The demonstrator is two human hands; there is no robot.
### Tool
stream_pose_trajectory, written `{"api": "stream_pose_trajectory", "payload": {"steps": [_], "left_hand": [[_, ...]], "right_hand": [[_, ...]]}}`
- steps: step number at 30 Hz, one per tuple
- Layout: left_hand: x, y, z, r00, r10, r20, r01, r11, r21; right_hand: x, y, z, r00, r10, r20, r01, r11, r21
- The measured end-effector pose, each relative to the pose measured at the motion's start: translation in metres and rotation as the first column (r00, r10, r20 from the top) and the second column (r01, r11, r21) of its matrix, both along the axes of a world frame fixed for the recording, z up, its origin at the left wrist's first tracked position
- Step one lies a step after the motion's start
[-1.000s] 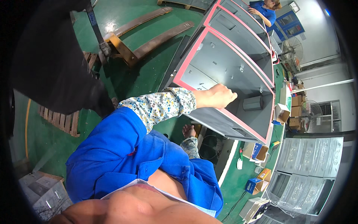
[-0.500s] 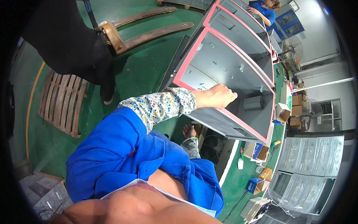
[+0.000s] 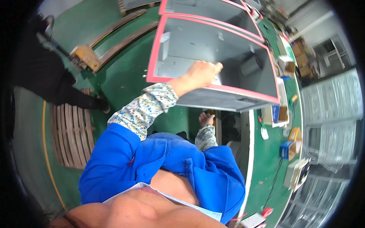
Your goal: The person shifts a metal enclosure on a workstation and installs screws into the interior holes of the enclosure by hand.
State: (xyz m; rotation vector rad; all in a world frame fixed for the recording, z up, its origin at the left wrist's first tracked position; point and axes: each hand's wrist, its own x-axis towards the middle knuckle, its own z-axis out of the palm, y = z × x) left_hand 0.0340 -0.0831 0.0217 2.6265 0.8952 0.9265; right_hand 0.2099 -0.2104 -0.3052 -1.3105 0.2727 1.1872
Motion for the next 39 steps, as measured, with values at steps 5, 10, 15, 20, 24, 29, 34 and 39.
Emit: {"api": "stream_pose_trajectory", "payload": {"steps": [5,10,15,20,24,29,34,39], "left_hand": [[-0.004,-0.002,0.006,0.997,-0.004,-0.079,0.006,1.0,0.015],[-0.014,-0.007,-0.001,0.993,0.088,-0.076,-0.078,0.988,0.131],[-0.016,-0.02,0.019,0.99,0.096,-0.104,-0.09,0.994,0.061],[-0.023,-0.022,0.025,0.974,0.18,-0.14,-0.196,0.974,-0.115],[-0.018,-0.017,0.026,0.952,0.248,-0.18,-0.285,0.933,-0.221],[-0.006,-0.013,0.028,0.912,0.373,-0.172,-0.406,0.88,-0.248],[0.007,-0.006,0.027,0.907,0.381,-0.181,-0.411,0.893,-0.181],[0.005,0.0,0.031,0.84,0.488,-0.238,-0.526,0.839,-0.137]], "right_hand": [[0.056,0.015,0.033,0.887,-0.402,0.226,0.387,0.915,0.11],[0.091,0.015,0.099,0.313,-0.23,0.922,0.46,0.886,0.064],[0.104,0.019,0.177,-0.025,-0.32,0.947,0.297,0.902,0.312],[0.134,0.041,0.173,0.066,-0.5,0.864,-0.002,0.865,0.501],[0.153,0.032,0.156,-0.062,-0.383,0.922,-0.079,0.922,0.378],[0.184,0.041,0.141,-0.21,-0.289,0.934,-0.167,0.952,0.257],[0.212,0.061,0.141,-0.287,-0.301,0.909,-0.143,0.952,0.27],[0.229,0.079,0.14,-0.362,-0.304,0.881,-0.131,0.953,0.275]]}}
